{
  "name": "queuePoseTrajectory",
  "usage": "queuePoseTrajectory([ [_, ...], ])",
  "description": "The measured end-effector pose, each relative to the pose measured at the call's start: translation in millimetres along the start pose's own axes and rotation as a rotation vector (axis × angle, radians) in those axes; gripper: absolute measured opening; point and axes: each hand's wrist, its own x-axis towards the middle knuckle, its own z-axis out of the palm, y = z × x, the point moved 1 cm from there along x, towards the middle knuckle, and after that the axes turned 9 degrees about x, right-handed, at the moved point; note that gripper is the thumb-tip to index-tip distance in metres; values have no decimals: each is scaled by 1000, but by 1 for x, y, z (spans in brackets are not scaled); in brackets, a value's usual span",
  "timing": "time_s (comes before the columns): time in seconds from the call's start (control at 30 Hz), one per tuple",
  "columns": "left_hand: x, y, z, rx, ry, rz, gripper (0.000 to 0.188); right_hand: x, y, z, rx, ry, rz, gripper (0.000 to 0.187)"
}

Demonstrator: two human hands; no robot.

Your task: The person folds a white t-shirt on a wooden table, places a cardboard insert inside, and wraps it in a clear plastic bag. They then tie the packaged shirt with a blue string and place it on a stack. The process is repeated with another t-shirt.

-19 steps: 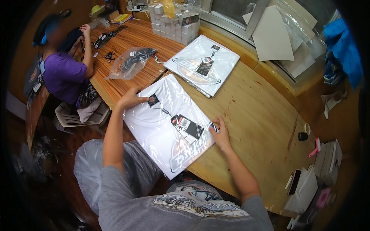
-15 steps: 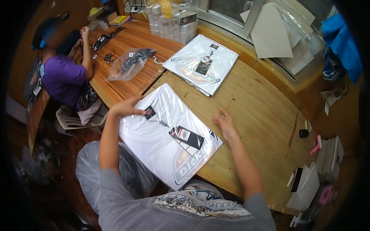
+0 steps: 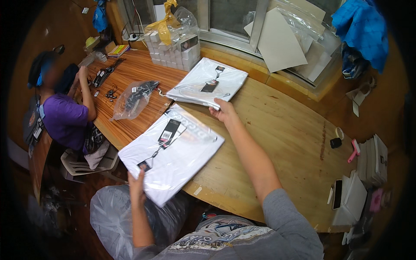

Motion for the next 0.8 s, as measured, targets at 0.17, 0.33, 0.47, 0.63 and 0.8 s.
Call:
queuePoseTrajectory([
  [0.17, 24, -36, 114, -345, -148, -96, 44, -33, -5, 3, -76, -77, -20, 21],
  [0.33, 60, -24, 247, -736, -118, -147, 49, -47, 17, -39, -400, 63, -52, 46],
  [0.47, 96, -18, 312, -729, -57, -149, 68, -96, -10, -66, -560, -60, -313, 61],
  [0.63, 100, 26, 358, -616, 267, -250, 77, -199, -11, -170, -683, 52, -431, 61],
  [0.8, 159, 6, 340, -896, -475, -91, 49, -299, 13, -302, -465, 432, -365, 49],
])
